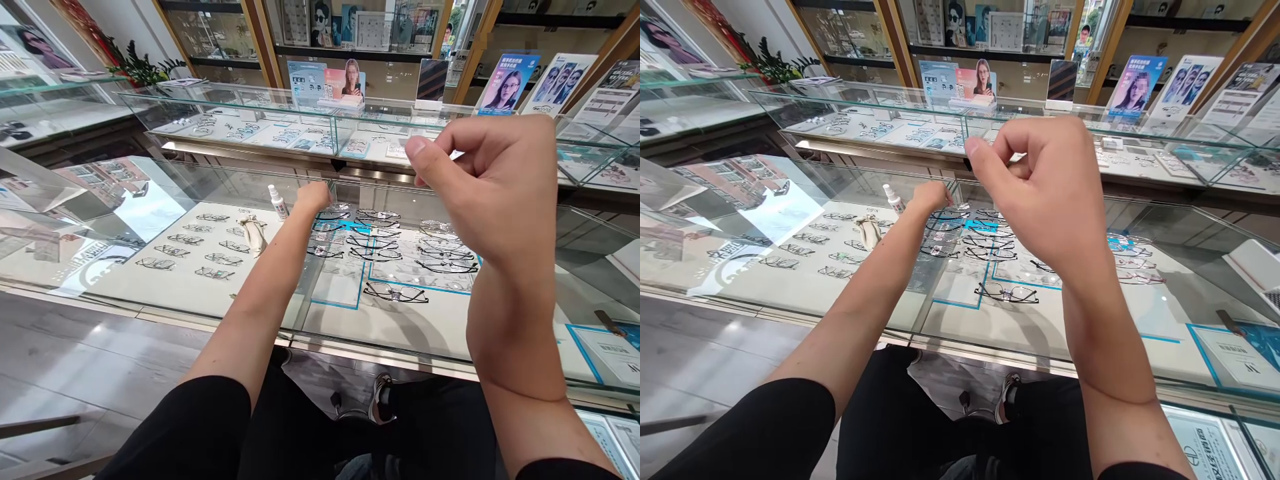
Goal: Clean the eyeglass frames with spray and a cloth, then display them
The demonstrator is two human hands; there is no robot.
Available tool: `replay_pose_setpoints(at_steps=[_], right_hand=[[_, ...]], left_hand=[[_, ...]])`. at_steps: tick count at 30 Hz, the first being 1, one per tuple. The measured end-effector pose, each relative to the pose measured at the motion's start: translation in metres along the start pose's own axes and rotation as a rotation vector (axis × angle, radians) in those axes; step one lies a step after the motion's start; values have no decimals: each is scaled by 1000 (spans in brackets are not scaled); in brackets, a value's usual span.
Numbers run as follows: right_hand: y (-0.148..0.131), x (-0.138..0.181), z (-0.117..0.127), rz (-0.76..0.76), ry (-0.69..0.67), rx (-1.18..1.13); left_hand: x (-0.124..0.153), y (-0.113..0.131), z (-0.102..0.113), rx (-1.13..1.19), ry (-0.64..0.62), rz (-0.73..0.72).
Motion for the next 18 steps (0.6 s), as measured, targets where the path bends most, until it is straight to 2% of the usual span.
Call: replay_pose_setpoints(at_steps=[4,7,11,13,15,18], right_hand=[[2,0,3,4,62,29],[4,-1,2,34,85,0],[7,0,2,32,77,-4],[11,0,1,-5,45,7],[18,-1,-1,-45,-9,16],[41,-1,-10,-121,-103,43]], left_hand=[[4,1,5,6,33,-7],[14,6,26,68,158,-22],[43,26,70,357,450,-169],[61,40,85,616,517,-307],[76,55,90,914,478,-447],[96,77,80,1280,317,-611]])
Point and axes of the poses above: each hand's wrist, its own x-axis away from the middle knuckle, its own z-axis out of the back of the hand, y = z × x, the point moved 7 cm from there along -x, towards the middle knuckle, and after that the axes turned 4 degrees about -y, right-handed, at the moved point
